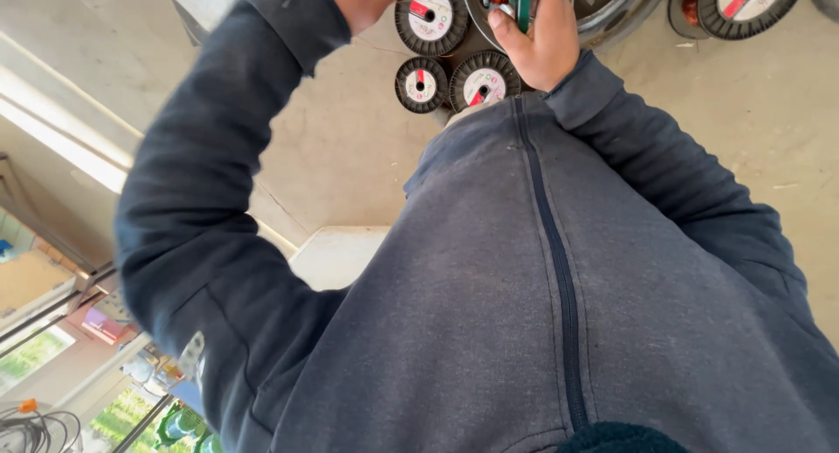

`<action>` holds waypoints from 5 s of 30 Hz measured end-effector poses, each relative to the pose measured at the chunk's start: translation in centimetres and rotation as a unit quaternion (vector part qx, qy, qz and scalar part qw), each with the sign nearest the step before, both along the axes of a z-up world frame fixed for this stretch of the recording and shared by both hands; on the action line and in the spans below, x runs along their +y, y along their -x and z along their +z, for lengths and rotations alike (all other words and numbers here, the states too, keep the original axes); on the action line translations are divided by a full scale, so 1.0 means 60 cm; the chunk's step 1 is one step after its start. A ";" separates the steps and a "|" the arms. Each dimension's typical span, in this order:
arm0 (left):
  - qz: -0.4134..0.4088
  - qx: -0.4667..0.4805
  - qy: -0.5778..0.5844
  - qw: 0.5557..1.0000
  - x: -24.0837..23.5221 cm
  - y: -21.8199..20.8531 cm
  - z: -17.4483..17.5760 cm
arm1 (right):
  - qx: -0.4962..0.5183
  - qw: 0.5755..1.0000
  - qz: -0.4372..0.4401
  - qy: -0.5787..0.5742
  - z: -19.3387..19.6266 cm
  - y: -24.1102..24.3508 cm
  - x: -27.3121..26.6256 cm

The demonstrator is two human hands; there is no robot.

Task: Winding and managing copper wire on coils within a workshop environment.

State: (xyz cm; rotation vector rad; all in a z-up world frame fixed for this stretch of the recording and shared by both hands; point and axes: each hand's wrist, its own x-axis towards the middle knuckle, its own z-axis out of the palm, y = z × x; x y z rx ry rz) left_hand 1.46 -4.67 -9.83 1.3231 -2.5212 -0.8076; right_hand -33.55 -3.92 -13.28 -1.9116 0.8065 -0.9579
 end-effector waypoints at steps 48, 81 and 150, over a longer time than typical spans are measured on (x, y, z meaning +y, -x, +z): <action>0.142 0.555 -0.015 0.819 -0.003 0.135 -0.030 | 0.236 0.905 0.097 0.341 0.224 -0.092 -0.115; 0.176 0.714 -0.126 0.666 0.012 0.169 -0.047 | 0.199 0.906 0.131 0.351 0.221 -0.107 -0.129; 0.239 0.213 0.242 0.916 0.052 0.154 0.062 | 0.064 0.909 0.042 0.410 0.145 -0.005 -0.064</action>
